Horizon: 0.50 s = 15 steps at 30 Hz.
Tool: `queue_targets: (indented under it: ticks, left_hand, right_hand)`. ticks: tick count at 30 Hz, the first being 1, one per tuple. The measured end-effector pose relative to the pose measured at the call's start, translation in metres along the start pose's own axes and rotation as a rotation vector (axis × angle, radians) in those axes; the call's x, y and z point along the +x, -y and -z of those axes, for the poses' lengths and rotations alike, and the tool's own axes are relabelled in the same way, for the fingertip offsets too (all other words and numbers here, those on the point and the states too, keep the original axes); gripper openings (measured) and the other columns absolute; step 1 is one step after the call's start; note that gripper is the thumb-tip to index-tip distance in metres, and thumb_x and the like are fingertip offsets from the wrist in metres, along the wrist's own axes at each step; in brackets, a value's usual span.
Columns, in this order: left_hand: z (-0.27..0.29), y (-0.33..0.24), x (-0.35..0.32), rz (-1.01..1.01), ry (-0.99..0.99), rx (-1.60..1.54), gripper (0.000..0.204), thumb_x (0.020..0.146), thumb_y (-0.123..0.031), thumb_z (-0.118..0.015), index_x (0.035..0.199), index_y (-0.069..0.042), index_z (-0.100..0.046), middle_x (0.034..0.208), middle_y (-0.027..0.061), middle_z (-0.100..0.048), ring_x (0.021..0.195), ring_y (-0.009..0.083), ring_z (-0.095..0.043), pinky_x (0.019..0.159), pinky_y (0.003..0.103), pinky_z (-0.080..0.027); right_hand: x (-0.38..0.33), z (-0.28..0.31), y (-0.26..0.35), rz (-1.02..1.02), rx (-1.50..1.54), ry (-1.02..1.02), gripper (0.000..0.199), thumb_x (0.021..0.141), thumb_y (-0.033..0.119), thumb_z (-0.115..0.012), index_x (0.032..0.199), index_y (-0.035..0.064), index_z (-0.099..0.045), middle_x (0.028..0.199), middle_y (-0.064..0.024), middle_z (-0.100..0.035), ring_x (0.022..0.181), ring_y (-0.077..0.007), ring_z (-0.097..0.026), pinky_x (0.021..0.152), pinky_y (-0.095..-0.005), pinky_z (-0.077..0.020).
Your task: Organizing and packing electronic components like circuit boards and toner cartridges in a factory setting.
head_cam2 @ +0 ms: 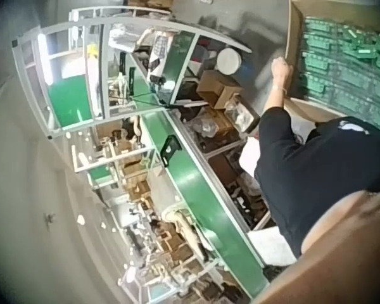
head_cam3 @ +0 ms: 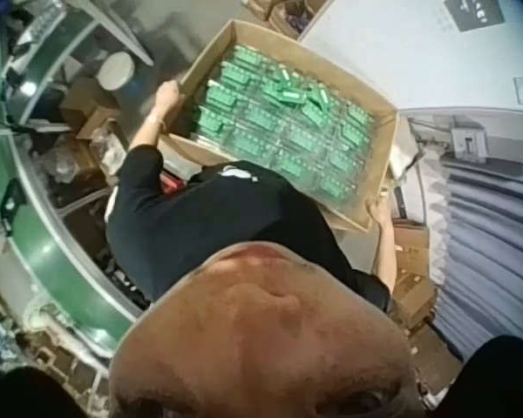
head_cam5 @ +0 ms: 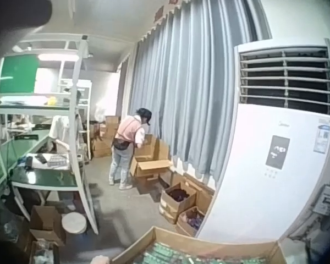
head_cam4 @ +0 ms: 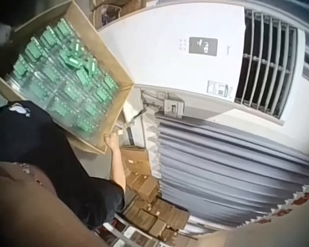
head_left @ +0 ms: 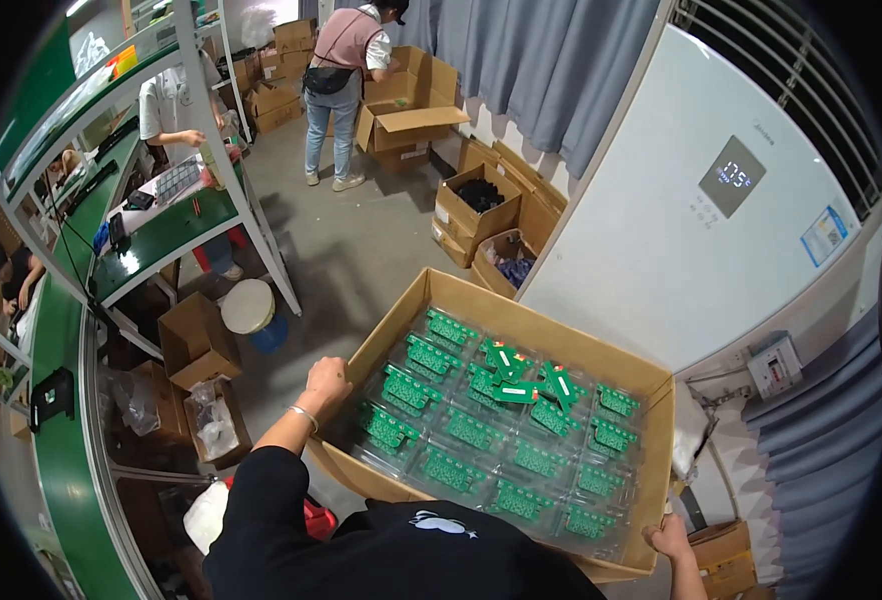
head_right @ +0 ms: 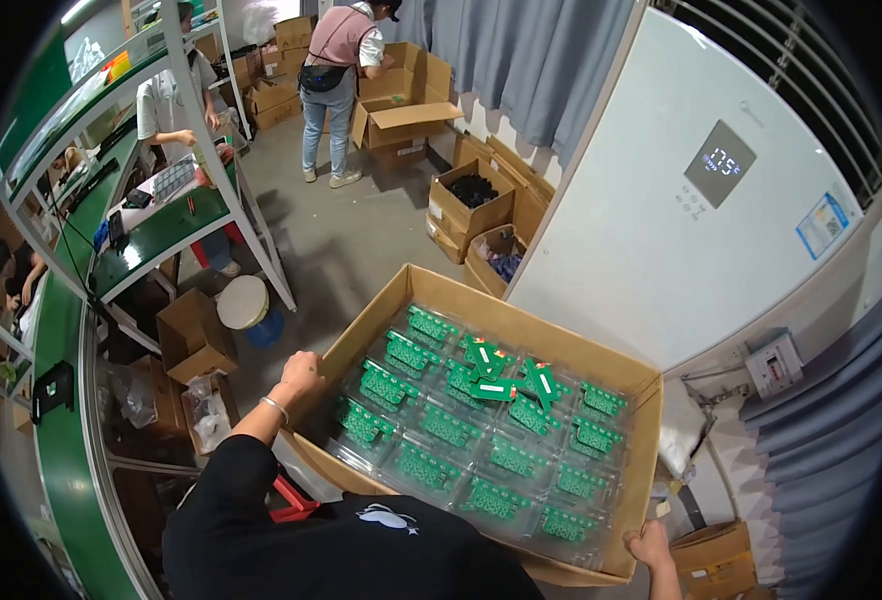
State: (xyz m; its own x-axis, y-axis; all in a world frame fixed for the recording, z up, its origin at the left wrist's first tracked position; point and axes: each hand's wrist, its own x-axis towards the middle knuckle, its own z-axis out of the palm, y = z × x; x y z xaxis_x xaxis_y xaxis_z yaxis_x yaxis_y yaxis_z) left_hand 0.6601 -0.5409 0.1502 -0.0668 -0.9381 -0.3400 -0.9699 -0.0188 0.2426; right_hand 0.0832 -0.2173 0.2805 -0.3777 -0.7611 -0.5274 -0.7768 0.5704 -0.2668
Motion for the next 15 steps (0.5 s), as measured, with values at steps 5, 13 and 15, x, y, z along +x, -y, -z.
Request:
queue_targets:
  ticks: [5,13,15]
  left_hand:
    - [-0.014,0.001,0.039,-0.128,-0.039,0.134,0.026,0.057,-0.01,-0.062,0.082,-0.011,-0.069,0.079,0.0164,-0.064,0.078,0.0335,-0.062,0.075,0.041,-0.051]
    - [-0.015,-0.008,0.066,-0.049,-0.032,0.155,0.024,0.063,-0.007,-0.054,0.083,-0.008,-0.067,0.077,0.021,-0.062,0.076,0.0363,-0.061,0.072,0.043,-0.05]
    - [-0.003,-0.024,0.072,-0.052,-0.037,0.159,0.023,0.063,-0.008,-0.054,0.082,-0.007,-0.067,0.077,0.0212,-0.062,0.076,0.0367,-0.061,0.071,0.044,-0.05]
  right_hand:
    - [0.027,-0.004,0.003,0.024,-0.038,0.042,0.025,0.068,0.019,-0.057,0.081,-0.0003,-0.065,0.07,-0.0233,-0.06,0.068,-0.0366,-0.062,0.066,-0.04,-0.0488]
    - [0.069,-0.008,0.025,-0.04,-0.01,0.175,0.017,0.071,0.011,-0.058,0.079,-0.0042,-0.061,0.068,-0.0227,-0.058,0.068,-0.0381,-0.059,0.059,-0.0397,-0.0458]
    - [0.064,-0.011,0.022,-0.055,-0.04,0.185,0.017,0.071,0.011,-0.058,0.078,-0.0044,-0.06,0.068,-0.0231,-0.058,0.068,-0.0387,-0.059,0.059,-0.0395,-0.0456]
